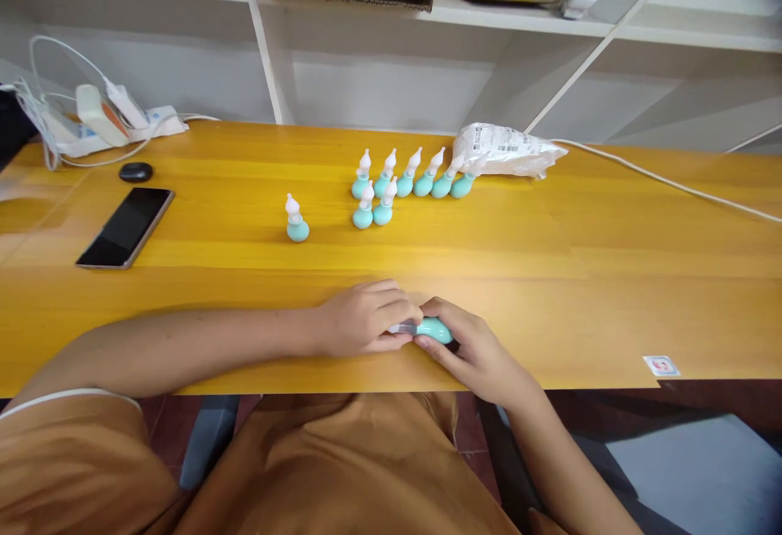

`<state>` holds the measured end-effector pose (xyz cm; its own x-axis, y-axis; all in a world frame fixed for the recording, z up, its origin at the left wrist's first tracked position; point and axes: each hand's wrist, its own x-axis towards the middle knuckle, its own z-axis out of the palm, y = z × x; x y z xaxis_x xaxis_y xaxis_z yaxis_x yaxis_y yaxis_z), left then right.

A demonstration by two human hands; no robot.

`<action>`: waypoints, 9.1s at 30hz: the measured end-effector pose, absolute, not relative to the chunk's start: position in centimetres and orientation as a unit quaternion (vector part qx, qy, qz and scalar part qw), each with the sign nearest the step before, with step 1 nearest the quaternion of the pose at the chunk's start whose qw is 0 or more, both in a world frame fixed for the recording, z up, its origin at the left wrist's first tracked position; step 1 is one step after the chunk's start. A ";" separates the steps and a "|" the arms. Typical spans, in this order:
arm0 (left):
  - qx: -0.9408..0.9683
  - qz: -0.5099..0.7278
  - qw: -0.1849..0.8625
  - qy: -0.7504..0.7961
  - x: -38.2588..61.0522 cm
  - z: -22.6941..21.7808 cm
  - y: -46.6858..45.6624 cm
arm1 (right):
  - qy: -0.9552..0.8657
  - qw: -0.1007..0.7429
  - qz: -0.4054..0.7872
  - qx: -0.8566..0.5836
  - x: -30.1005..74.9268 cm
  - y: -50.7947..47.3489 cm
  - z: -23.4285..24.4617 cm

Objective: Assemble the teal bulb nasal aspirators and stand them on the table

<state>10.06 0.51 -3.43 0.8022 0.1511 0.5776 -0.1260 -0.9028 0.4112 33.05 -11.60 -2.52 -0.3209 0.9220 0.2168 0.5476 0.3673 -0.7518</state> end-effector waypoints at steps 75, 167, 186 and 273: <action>0.895 0.235 0.290 0.245 4.1 -2.0 5.4 | -0.755 0.364 0.411 -0.360 28.9 1.4 -3.3; 0.797 0.290 0.407 0.340 4.6 -2.1 5.8 | -0.774 0.460 0.244 -0.361 28.8 1.3 -3.9; 0.816 0.288 0.389 0.315 4.7 -2.3 6.0 | -0.712 0.465 0.380 -0.365 28.8 1.5 -4.3; 0.823 0.237 0.404 0.322 4.8 -2.0 5.6 | -0.889 0.343 0.052 -0.299 29.9 0.8 -3.7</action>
<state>4.78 5.59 -2.01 0.6810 0.7207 0.1293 0.3384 -0.4664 0.8173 29.87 0.76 -3.73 -0.5861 0.5676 0.5782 0.4966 0.8155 -0.2972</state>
